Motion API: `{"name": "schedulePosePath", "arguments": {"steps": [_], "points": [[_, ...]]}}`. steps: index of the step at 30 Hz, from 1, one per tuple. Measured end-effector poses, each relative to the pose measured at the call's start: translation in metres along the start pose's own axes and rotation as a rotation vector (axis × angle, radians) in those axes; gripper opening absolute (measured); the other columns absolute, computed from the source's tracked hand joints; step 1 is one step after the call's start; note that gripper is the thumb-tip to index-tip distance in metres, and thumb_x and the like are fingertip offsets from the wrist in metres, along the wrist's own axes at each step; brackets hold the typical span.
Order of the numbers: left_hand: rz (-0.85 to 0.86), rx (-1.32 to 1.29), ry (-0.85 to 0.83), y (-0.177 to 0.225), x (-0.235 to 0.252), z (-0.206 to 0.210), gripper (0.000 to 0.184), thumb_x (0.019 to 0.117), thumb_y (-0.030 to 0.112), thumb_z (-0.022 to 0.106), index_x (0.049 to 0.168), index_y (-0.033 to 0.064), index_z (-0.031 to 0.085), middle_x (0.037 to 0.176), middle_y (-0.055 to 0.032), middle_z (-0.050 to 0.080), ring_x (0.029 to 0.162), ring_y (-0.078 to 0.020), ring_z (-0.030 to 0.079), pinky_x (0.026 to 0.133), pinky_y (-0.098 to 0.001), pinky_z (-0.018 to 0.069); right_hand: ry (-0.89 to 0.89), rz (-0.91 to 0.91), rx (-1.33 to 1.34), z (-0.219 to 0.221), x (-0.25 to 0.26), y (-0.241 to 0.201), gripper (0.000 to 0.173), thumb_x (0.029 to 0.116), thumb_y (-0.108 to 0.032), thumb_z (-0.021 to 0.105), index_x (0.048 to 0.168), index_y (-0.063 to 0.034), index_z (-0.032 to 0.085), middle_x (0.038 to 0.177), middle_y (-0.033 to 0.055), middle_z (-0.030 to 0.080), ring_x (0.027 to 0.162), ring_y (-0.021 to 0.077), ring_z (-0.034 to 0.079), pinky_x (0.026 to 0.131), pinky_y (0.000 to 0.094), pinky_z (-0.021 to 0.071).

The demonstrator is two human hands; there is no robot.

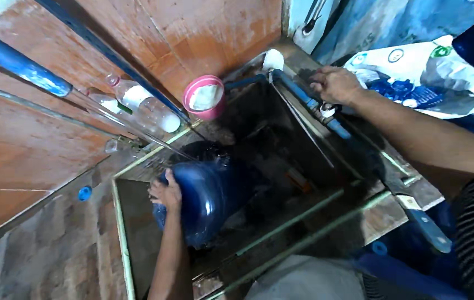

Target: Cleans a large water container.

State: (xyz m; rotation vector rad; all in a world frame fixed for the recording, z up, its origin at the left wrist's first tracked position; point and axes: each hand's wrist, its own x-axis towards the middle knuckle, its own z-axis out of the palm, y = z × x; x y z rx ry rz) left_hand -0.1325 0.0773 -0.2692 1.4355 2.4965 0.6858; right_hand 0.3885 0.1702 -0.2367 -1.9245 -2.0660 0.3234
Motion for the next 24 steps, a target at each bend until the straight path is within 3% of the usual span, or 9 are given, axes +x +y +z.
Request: {"name": "schedulePosePath", "arguments": {"steps": [2, 4, 6, 8, 12, 16, 19, 21, 24], "points": [[0.212, -0.153, -0.055, 0.013, 0.005, 0.000, 0.057, 0.1069, 0.039, 0.046, 0.140, -0.0076, 0.053, 0.149, -0.0319, 0.046, 0.145, -0.0472, 0.036, 0.120, -0.0652, 0.0167, -0.001, -0.009, 0.019, 0.005, 0.006, -0.002, 0.035, 0.1075, -0.020, 0.050, 0.130, 0.0019, 0.066, 0.144, 0.0275, 0.055, 0.134, 0.0502, 0.051, 0.111, 0.0682, 0.0361], [0.191, -0.188, -0.035, 0.026, 0.008, 0.009, 0.061, 0.1002, 0.040, 0.059, 0.140, -0.0058, 0.054, 0.157, -0.0309, 0.036, 0.150, -0.0467, 0.027, 0.120, -0.0666, 0.0130, -0.014, -0.009, 0.025, 0.012, 0.009, -0.005, 0.037, 0.1082, -0.020, 0.048, 0.131, 0.0024, 0.065, 0.145, 0.0272, 0.055, 0.135, 0.0499, 0.051, 0.110, 0.0694, 0.0353], [-0.048, -0.148, -0.044, 0.043, 0.010, 0.015, 0.082, 0.0971, 0.052, 0.062, 0.157, 0.0014, 0.036, 0.167, -0.0282, 0.012, 0.154, -0.0490, 0.008, 0.116, -0.0750, 0.0087, -0.016, -0.015, 0.017, 0.012, 0.011, -0.008, 0.037, 0.1086, -0.021, 0.047, 0.131, 0.0014, 0.066, 0.146, 0.0258, 0.055, 0.135, 0.0482, 0.051, 0.112, 0.0679, 0.0346], [-0.033, -0.114, -0.117, 0.050, -0.002, 0.015, 0.093, 0.0957, 0.057, 0.061, 0.163, 0.0057, 0.021, 0.169, -0.0254, 0.002, 0.155, -0.0496, 0.004, 0.114, -0.0785, 0.0092, -0.012, -0.035, 0.022, 0.008, 0.010, -0.007, 0.036, 0.1087, -0.020, 0.047, 0.131, 0.0005, 0.066, 0.145, 0.0250, 0.056, 0.135, 0.0477, 0.051, 0.112, 0.0666, 0.0354], [0.423, -0.177, -0.176, 0.031, -0.049, 0.015, 0.100, 0.0857, 0.061, 0.065, 0.158, 0.0005, 0.032, 0.169, -0.0245, 0.013, 0.155, -0.0435, 0.014, 0.121, -0.0687, 0.0065, 0.011, -0.046, 0.051, 0.003, 0.011, 0.001, 0.036, 0.1090, -0.018, 0.045, 0.132, -0.0002, 0.066, 0.143, 0.0248, 0.058, 0.133, 0.0476, 0.053, 0.112, 0.0660, 0.0365], [0.191, 0.099, -0.068, 0.020, -0.057, 0.017, 0.085, 0.1015, 0.060, 0.042, 0.160, 0.0000, 0.027, 0.166, -0.0316, 0.012, 0.152, -0.0544, 0.012, 0.115, -0.0770, 0.0102, 0.002, -0.023, 0.082, 0.005, 0.004, 0.006, 0.035, 0.1085, -0.017, 0.047, 0.131, 0.0018, 0.066, 0.143, 0.0265, 0.057, 0.134, 0.0492, 0.051, 0.113, 0.0669, 0.0351], [0.397, 0.087, -0.146, 0.036, -0.079, 0.021, 0.105, 0.0894, 0.074, 0.048, 0.159, -0.0016, 0.028, 0.166, -0.0331, 0.012, 0.152, -0.0569, 0.008, 0.113, -0.0799, 0.0035, 0.001, -0.064, 0.069, 0.010, 0.006, 0.012, 0.036, 0.1083, -0.019, 0.048, 0.130, 0.0022, 0.066, 0.141, 0.0274, 0.058, 0.132, 0.0503, 0.053, 0.111, 0.0682, 0.0353], [0.501, 0.125, -0.298, 0.049, -0.084, 0.016, 0.117, 0.0783, 0.083, 0.057, 0.160, 0.0042, 0.030, 0.169, -0.0264, 0.010, 0.154, -0.0512, 0.004, 0.116, -0.0759, -0.0008, -0.012, -0.087, 0.062, 0.013, 0.009, 0.018, 0.036, 0.1082, -0.020, 0.047, 0.129, 0.0025, 0.067, 0.140, 0.0270, 0.059, 0.133, 0.0488, 0.053, 0.113, 0.0672, 0.0334], [0.452, 0.261, -0.620, 0.093, -0.091, -0.004, 0.097, 0.0886, 0.052, 0.071, 0.163, 0.0118, 0.024, 0.172, -0.0145, 0.003, 0.158, -0.0375, 0.001, 0.121, -0.0673, 0.0021, -0.026, -0.140, 0.029, 0.015, 0.006, 0.036, 0.038, 0.1084, -0.020, 0.045, 0.125, 0.0051, 0.068, 0.143, 0.0256, 0.058, 0.138, 0.0460, 0.050, 0.117, 0.0653, 0.0291]]}}
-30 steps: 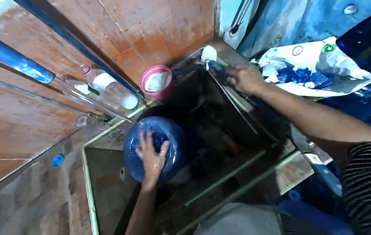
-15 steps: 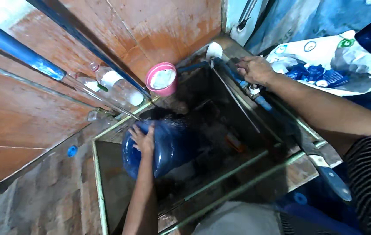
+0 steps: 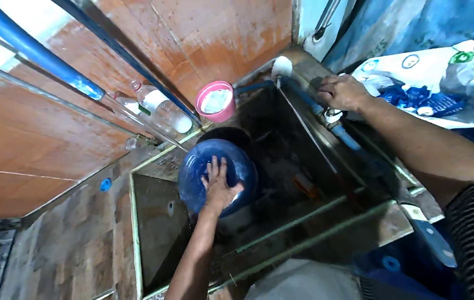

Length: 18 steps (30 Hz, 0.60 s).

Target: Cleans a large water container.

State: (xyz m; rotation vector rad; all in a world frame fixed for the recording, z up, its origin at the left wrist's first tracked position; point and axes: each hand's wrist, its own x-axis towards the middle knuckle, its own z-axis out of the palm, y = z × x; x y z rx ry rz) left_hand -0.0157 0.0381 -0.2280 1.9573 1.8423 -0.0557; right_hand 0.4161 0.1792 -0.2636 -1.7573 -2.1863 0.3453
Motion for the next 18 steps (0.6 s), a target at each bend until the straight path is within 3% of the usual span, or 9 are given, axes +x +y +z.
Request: {"name": "schedulePosePath", "arguments": {"steps": [3, 5, 7, 9, 11, 13, 15, 16, 18], "points": [[0.104, 0.023, -0.131, 0.024, -0.017, 0.005, 0.080, 0.0937, 0.028, 0.066, 0.162, 0.0125, 0.029, 0.172, -0.0072, 0.011, 0.159, -0.0287, 0.009, 0.124, -0.0604, 0.0091, 0.077, 0.098, -0.071, -0.005, -0.029, 0.013, 0.041, 0.1098, -0.024, 0.043, 0.122, 0.0056, 0.069, 0.138, 0.0283, 0.060, 0.133, 0.0493, 0.053, 0.111, 0.0675, 0.0378], [0.219, 0.004, -0.116, 0.018, -0.035, 0.018, 0.072, 0.0926, 0.020, 0.068, 0.159, 0.0131, 0.039, 0.171, -0.0078, 0.020, 0.158, -0.0317, 0.012, 0.121, -0.0671, 0.0062, 0.064, 0.296, -0.131, -0.017, -0.055, -0.001, 0.048, 0.1110, -0.031, 0.043, 0.119, 0.0100, 0.067, 0.131, 0.0362, 0.060, 0.128, 0.0565, 0.053, 0.104, 0.0728, 0.0395], [0.304, -0.032, 0.032, 0.001, -0.052, 0.037, 0.056, 0.0944, 0.021, 0.064, 0.150, 0.0176, 0.054, 0.166, -0.0104, 0.033, 0.155, -0.0390, 0.020, 0.118, -0.0728, 0.0055, -0.031, 0.433, -0.206, -0.027, -0.058, -0.021, 0.056, 0.1110, -0.036, 0.042, 0.116, 0.0141, 0.066, 0.127, 0.0401, 0.060, 0.127, 0.0576, 0.053, 0.106, 0.0727, 0.0347], [0.332, -0.004, 0.401, -0.022, -0.057, 0.064, 0.042, 0.0954, 0.033, 0.060, 0.133, 0.0177, 0.070, 0.152, -0.0175, 0.052, 0.145, -0.0497, 0.038, 0.112, -0.0795, 0.0148, -0.122, 0.473, -0.165, -0.027, -0.044, -0.052, 0.059, 0.1094, -0.040, 0.046, 0.118, 0.0154, 0.064, 0.129, 0.0415, 0.058, 0.129, 0.0577, 0.051, 0.109, 0.0727, 0.0315], [0.214, 0.056, 0.700, -0.043, -0.051, 0.078, 0.053, 0.0939, 0.048, 0.057, 0.126, 0.0091, 0.072, 0.145, -0.0275, 0.055, 0.138, -0.0568, 0.043, 0.107, -0.0827, 0.0192, -0.092, 0.213, 0.019, -0.001, -0.021, -0.093, 0.051, 0.1044, -0.037, 0.059, 0.124, 0.0098, 0.065, 0.133, 0.0369, 0.058, 0.128, 0.0550, 0.053, 0.107, 0.0706, 0.0388], [-0.003, -0.063, 0.792, -0.065, -0.050, 0.073, 0.078, 0.0882, 0.053, 0.062, 0.139, -0.0057, 0.058, 0.152, -0.0387, 0.038, 0.142, -0.0601, 0.034, 0.108, -0.0801, 0.0204, -0.177, -0.129, 0.247, 0.044, 0.007, -0.151, 0.055, 0.1032, -0.039, 0.060, 0.142, -0.0011, 0.058, 0.148, 0.0247, 0.053, 0.139, 0.0411, 0.049, 0.115, 0.0591, 0.0385], [-0.283, -0.496, 0.746, -0.086, -0.051, 0.058, 0.090, 0.0859, 0.035, 0.075, 0.152, -0.0102, 0.035, 0.159, -0.0329, 0.030, 0.147, -0.0437, 0.032, 0.119, -0.0583, 0.0289, -0.293, -0.342, 0.577, 0.098, 0.033, -0.221, 0.055, 0.1038, -0.035, 0.060, 0.147, -0.0021, 0.053, 0.150, 0.0203, 0.053, 0.141, 0.0329, 0.049, 0.119, 0.0515, 0.0364], [-0.438, -0.722, 0.729, -0.100, -0.052, 0.050, 0.082, 0.0899, 0.026, 0.076, 0.153, -0.0058, 0.034, 0.153, -0.0258, 0.043, 0.139, -0.0308, 0.046, 0.114, -0.0464, 0.0402, -0.361, -0.360, 0.762, 0.125, 0.043, -0.254, 0.051, 0.1047, -0.032, 0.059, 0.146, -0.0011, 0.055, 0.147, 0.0200, 0.056, 0.139, 0.0310, 0.052, 0.118, 0.0497, 0.0382], [-0.677, -0.970, 0.651, -0.135, -0.057, 0.038, 0.056, 0.0989, 0.026, 0.067, 0.143, -0.0024, 0.049, 0.127, -0.0210, 0.064, 0.107, -0.0226, 0.065, 0.092, -0.0422, 0.0548, -0.609, -0.241, 1.002, 0.169, 0.054, -0.301, 0.046, 0.1098, -0.034, 0.049, 0.144, -0.0043, 0.057, 0.146, 0.0167, 0.059, 0.137, 0.0267, 0.054, 0.118, 0.0464, 0.0388]]}}
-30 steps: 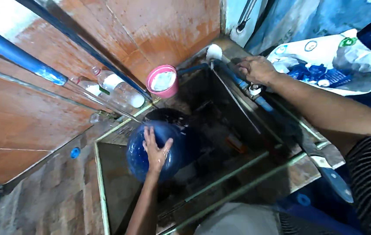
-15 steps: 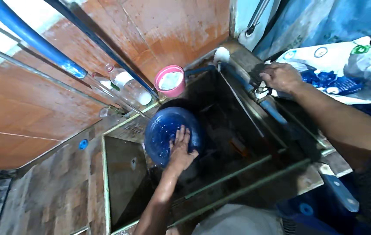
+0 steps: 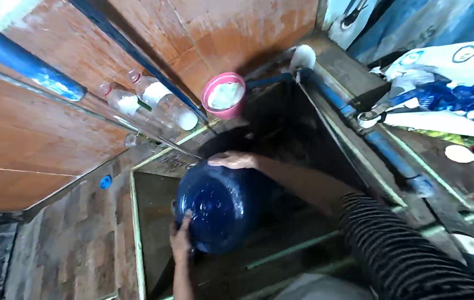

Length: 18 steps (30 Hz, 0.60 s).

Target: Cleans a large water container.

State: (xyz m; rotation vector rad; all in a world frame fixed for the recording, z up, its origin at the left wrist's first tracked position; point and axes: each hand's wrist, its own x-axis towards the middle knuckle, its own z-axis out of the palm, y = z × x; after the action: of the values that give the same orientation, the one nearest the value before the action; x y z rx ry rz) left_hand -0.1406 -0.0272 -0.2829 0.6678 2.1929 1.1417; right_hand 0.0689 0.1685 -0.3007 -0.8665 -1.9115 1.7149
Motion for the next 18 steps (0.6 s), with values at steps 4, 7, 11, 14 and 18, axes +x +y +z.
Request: {"name": "schedulePosePath", "arguments": {"steps": [4, 7, 11, 14, 18], "points": [[-0.262, 0.050, -0.185, -0.046, 0.049, -0.059, 0.053, 0.1084, 0.039, 0.044, 0.149, 0.0043, 0.040, 0.128, -0.0172, 0.062, 0.108, -0.0195, 0.064, 0.092, -0.0420, 0.0546, -0.021, 0.141, -0.098, 0.044, 0.045, 0.070, 0.041, 0.1125, -0.021, 0.040, 0.140, 0.0034, 0.059, 0.142, 0.0254, 0.059, 0.136, 0.0366, 0.053, 0.117, 0.0498, 0.0360], [-0.305, 0.183, -0.201, -0.072, 0.052, -0.078, 0.060, 0.1096, 0.046, 0.034, 0.155, 0.0061, 0.035, 0.144, -0.0173, 0.052, 0.125, -0.0199, 0.056, 0.103, -0.0428, 0.0487, 0.101, 0.355, -0.020, 0.045, 0.049, 0.139, 0.047, 0.1099, -0.035, 0.047, 0.142, -0.0022, 0.059, 0.148, 0.0216, 0.055, 0.142, 0.0386, 0.047, 0.120, 0.0571, 0.0306], [-0.304, 0.290, -0.294, -0.077, 0.047, -0.082, 0.064, 0.1112, 0.046, 0.018, 0.159, 0.0035, 0.025, 0.162, -0.0190, 0.032, 0.145, -0.0197, 0.039, 0.118, -0.0397, 0.0349, 0.280, 0.614, 0.328, 0.038, 0.013, 0.204, 0.058, 0.1110, -0.042, 0.041, 0.156, -0.0059, 0.041, 0.159, 0.0220, 0.041, 0.147, 0.0359, 0.040, 0.120, 0.0542, 0.0332], [-0.360, 0.276, -0.349, -0.068, 0.047, -0.088, 0.065, 0.1106, 0.049, 0.017, 0.159, 0.0065, 0.026, 0.161, -0.0165, 0.034, 0.145, -0.0197, 0.039, 0.118, -0.0417, 0.0355, 0.409, 0.754, 0.478, 0.048, -0.010, 0.204, 0.065, 0.1092, -0.052, 0.038, 0.157, -0.0081, 0.039, 0.160, 0.0219, 0.039, 0.147, 0.0351, 0.039, 0.118, 0.0567, 0.0347], [-0.222, 0.091, -0.312, -0.020, 0.038, -0.106, 0.053, 0.1082, 0.041, 0.035, 0.147, 0.0054, 0.040, 0.124, -0.0037, 0.064, 0.107, -0.0049, 0.063, 0.091, -0.0280, 0.0559, 0.434, 0.658, 0.625, 0.050, -0.037, 0.167, 0.062, 0.1104, -0.052, 0.032, 0.156, -0.0105, 0.039, 0.156, 0.0180, 0.045, 0.142, 0.0293, 0.046, 0.114, 0.0515, 0.0421]]}}
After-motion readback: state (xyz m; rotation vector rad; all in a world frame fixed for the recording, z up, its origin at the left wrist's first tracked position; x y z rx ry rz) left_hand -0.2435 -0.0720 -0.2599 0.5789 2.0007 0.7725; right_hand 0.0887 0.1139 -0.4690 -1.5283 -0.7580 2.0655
